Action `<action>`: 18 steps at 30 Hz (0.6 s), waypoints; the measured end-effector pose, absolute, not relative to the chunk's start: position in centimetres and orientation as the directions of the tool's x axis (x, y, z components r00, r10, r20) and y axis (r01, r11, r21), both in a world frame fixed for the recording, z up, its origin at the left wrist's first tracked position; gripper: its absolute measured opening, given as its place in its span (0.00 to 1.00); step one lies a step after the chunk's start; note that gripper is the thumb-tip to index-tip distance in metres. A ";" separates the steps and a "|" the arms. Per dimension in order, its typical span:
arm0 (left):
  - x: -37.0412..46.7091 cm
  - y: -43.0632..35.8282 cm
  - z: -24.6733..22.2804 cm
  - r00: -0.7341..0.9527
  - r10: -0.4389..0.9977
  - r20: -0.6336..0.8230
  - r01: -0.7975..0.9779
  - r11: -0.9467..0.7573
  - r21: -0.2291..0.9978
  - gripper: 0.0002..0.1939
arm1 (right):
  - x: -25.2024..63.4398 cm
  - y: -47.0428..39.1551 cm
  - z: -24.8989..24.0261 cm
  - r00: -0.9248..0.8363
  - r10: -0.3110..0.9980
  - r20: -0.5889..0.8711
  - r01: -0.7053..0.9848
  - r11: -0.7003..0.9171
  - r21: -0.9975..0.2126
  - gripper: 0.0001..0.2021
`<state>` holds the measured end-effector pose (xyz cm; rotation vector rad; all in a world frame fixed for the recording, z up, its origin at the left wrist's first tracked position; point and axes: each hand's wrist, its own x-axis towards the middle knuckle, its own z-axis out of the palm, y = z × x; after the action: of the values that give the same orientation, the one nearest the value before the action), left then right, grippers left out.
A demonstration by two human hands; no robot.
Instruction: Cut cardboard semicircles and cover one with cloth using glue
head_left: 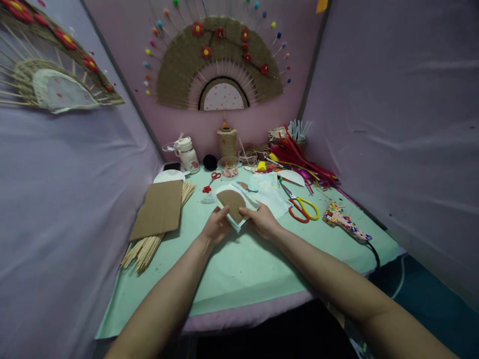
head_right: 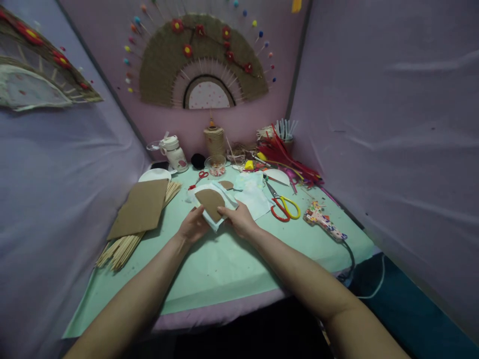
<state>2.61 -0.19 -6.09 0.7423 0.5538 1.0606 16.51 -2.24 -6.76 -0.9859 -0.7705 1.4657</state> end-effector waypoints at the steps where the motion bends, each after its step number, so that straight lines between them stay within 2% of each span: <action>1: 2.9 -0.1 -6.3 0.319 0.941 -0.108 -0.571 0.282 0.771 0.25 | 16.4 -2.2 -7.0 0.021 0.990 -0.143 -0.405 -0.122 -0.906 0.23; 4: 3.0 0.1 -6.5 0.165 0.968 -0.190 -0.579 0.252 0.775 0.20 | 16.4 -2.2 -7.2 0.072 0.991 -0.110 -0.225 -0.091 -0.970 0.22; 7: 2.5 0.3 -6.2 0.170 0.965 -0.200 -0.544 0.261 0.798 0.20 | 16.8 -2.0 -7.0 0.095 0.995 -0.016 -0.086 -0.008 -0.996 0.18; 10: 1.9 0.3 -5.9 0.225 0.956 -0.188 -0.468 0.275 0.840 0.22 | 17.2 -1.8 -6.7 0.108 0.993 0.038 -0.132 0.052 -0.990 0.16; 13: 1.6 0.2 -5.6 0.255 0.952 -0.170 -0.415 0.266 0.870 0.24 | 17.6 -1.5 -6.7 0.140 0.990 0.011 -0.178 0.037 -0.983 0.15; 18: 1.4 -0.1 -5.3 0.255 0.949 -0.183 -0.354 0.268 0.896 0.25 | 18.1 -1.4 -6.7 0.197 0.980 -0.004 -0.122 0.020 -0.992 0.14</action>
<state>1.39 -0.15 -5.30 0.8518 0.8706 1.0481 18.13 -1.42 -6.71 -1.1993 -0.9780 1.1135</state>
